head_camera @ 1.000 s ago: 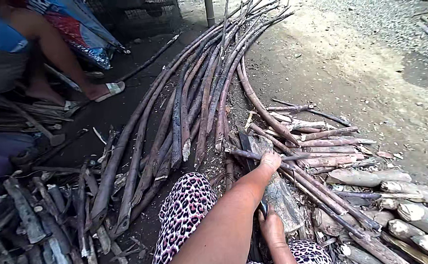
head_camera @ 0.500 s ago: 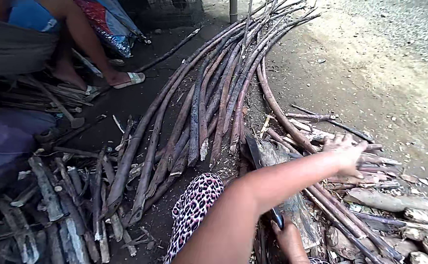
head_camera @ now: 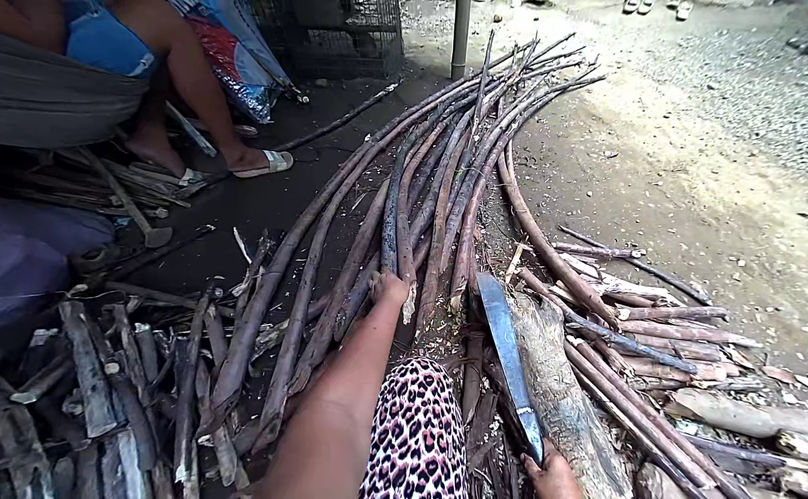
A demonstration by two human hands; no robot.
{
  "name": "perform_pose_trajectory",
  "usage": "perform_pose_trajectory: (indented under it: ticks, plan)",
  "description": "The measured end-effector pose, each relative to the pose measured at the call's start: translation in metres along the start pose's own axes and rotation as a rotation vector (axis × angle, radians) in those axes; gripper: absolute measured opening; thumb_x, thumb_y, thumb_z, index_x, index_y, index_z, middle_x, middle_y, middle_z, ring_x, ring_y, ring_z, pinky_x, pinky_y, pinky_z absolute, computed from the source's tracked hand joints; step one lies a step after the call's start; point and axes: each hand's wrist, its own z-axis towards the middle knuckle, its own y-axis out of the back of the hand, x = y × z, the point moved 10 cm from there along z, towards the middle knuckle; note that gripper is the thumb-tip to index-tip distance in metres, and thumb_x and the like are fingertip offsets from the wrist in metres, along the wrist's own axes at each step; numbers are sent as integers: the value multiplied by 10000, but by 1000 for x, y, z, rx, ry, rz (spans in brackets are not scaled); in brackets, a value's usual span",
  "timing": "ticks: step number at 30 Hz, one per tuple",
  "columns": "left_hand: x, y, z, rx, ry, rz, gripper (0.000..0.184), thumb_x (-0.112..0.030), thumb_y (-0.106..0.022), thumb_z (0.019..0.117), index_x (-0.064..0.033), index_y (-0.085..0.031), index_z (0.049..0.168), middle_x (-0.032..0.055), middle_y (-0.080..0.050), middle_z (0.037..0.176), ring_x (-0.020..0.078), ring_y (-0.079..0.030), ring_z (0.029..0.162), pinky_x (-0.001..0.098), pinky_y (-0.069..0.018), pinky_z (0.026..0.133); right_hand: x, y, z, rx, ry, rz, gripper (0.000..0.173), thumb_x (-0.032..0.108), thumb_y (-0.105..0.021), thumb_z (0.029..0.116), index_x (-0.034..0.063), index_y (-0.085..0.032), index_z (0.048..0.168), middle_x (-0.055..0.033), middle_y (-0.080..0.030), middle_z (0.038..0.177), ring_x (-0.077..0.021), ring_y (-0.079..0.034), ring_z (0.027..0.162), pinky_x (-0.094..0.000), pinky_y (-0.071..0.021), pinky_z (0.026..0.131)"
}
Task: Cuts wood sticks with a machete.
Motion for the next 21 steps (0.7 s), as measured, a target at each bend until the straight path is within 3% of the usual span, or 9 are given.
perform_pose_trajectory:
  ticks: [3, 6, 9, 11, 14, 16, 19, 21]
  plan:
    - [16, -4, 14, -17, 81, -80, 616, -447, -539, 1059, 2, -506, 1479, 272, -462, 1545, 396, -456, 1446, 547, -402, 1167, -1, 7, -8, -32, 1, 37, 406, 194, -658, 996, -27, -591, 1331, -261, -709, 1117, -415, -685, 1087, -608, -499, 984]
    - [26, -16, 13, 66, 95, -98, 672, -400, -616, 1025, 22, -440, 1518, 288, -462, 1533, 405, -456, 1440, 533, -388, 1178, 3, 12, -17, -67, 41, 128, 368, 162, -686, 972, -50, -630, 1268, -262, -709, 1073, -392, -691, 1028, -597, -504, 960]
    - [31, -23, 18, 116, 55, -217, 727, -371, -701, 978, 46, -427, 1506, 274, -551, 1456, 370, -546, 1375, 521, -438, 1144, 4, 10, -24, -82, 72, 177, 314, 120, -703, 949, -71, -650, 1192, -230, -704, 965, -323, -689, 864, -535, -541, 836]
    - [33, -23, 25, 195, 11, -379, 809, -353, -775, 937, 66, -391, 1514, 296, -536, 1455, 393, -530, 1375, 534, -423, 1150, 6, 10, -27, -83, 77, 210, 285, 93, -694, 946, -79, -650, 1168, -209, -687, 909, -281, -662, 772, -498, -544, 761]
    - [28, 1, 32, 214, -78, -480, 797, -399, -784, 932, 90, -452, 1467, 326, -542, 1427, 441, -527, 1353, 601, -418, 1132, 4, 16, -30, -75, 64, 248, 268, 88, -682, 953, -66, -645, 1169, -168, -667, 849, -229, -626, 682, -451, -543, 680]
    - [32, 18, 38, 202, -119, -385, 805, -425, -735, 968, 64, -404, 1515, 323, -523, 1456, 439, -512, 1376, 601, -404, 1146, 5, 18, -34, -61, 57, 261, 252, 84, -672, 962, -58, -636, 1166, -136, -643, 807, -188, -593, 620, -406, -532, 628]
    - [31, 17, 38, 219, -114, -306, 799, -417, -647, 1022, 5, -282, 1595, 302, -487, 1510, 426, -486, 1415, 595, -393, 1159, 7, 20, -38, -67, 75, 260, 233, 72, -674, 951, -64, -643, 1138, -131, -646, 803, -182, -596, 623, -402, -534, 641]
    - [30, 4, 26, 266, -15, -521, 739, -392, -678, 999, 14, -391, 1545, 287, -495, 1500, 406, -484, 1404, 592, -402, 1145, 6, 17, -41, -65, 89, 273, 249, 84, -684, 942, -70, -651, 1135, -149, -658, 835, -198, -616, 678, -425, -539, 688]
